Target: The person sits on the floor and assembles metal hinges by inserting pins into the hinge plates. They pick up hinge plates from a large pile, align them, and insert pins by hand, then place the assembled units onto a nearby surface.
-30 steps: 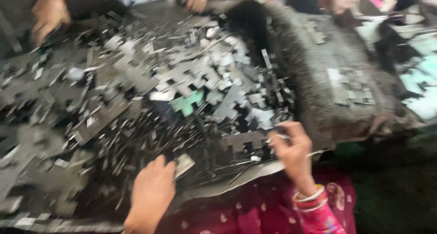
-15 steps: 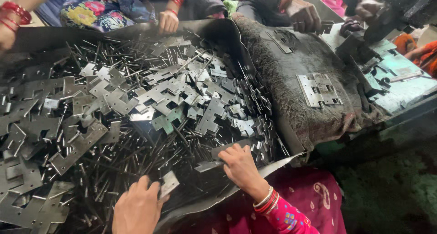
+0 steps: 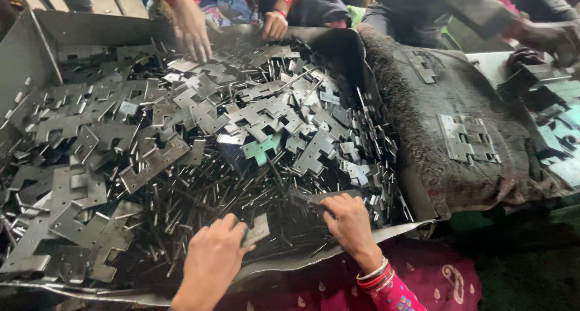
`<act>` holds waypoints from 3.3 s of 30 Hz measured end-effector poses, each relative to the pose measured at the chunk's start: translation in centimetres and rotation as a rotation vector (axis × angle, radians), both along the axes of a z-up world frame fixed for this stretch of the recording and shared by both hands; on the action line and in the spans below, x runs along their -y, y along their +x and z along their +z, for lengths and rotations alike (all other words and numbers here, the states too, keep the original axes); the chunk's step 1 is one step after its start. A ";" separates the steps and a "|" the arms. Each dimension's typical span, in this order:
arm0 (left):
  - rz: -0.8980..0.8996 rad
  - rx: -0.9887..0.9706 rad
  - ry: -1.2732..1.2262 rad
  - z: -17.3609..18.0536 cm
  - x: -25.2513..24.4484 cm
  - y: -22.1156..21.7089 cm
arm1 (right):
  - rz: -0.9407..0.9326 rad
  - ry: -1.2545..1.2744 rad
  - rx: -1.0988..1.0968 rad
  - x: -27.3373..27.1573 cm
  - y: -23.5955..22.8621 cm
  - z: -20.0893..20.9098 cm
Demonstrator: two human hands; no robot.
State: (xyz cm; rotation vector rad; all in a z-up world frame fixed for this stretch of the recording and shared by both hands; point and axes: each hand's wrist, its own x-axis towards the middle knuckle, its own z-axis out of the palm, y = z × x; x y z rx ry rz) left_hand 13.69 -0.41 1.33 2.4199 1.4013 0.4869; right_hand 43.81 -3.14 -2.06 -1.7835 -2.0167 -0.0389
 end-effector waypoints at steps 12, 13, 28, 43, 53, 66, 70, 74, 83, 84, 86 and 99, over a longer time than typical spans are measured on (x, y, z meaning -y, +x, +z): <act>0.514 1.895 -0.696 -1.1 -3.8 -6.4 | -0.196 0.112 -0.543 1.2 -0.2 -0.3; 0.457 1.987 -0.789 -1.8 -4.3 -5.7 | -0.254 0.041 -0.669 1.3 -0.4 -0.1; 0.403 2.099 -1.231 -2.7 -1.3 1.6 | 0.425 0.203 -0.203 3.5 -13.6 5.6; 0.412 0.361 0.457 -2.2 -5.4 -1.6 | -0.098 -0.500 -1.533 2.5 -7.6 -0.1; 0.589 -0.169 0.409 -2.4 -9.0 -6.5 | -0.128 -0.412 -1.261 2.7 -7.9 -1.3; 0.218 -0.029 0.165 1.6 -4.1 -9.1 | -0.225 0.132 -1.185 0.0 3.2 4.8; 0.433 -0.008 0.055 -1.6 -5.1 -11.5 | -0.285 0.371 -0.781 -2.8 13.6 6.2; 0.472 0.126 0.020 -3.3 -6.2 -13.9 | -0.472 0.554 -0.284 -6.3 24.8 7.2; 0.201 1.306 -0.228 -0.9 -4.6 -12.9 | -0.563 0.508 0.372 -4.1 21.3 7.2; 0.135 1.391 -0.289 -1.1 -4.4 -12.1 | -0.413 0.467 0.346 -3.8 19.2 6.7; 0.046 1.552 -0.397 -1.7 -4.1 -10.1 | -0.100 0.299 0.163 -3.0 14.4 4.8; -0.287 2.130 -0.652 -1.1 -4.4 -5.9 | -0.088 -0.411 -0.119 -2.1 6.2 0.7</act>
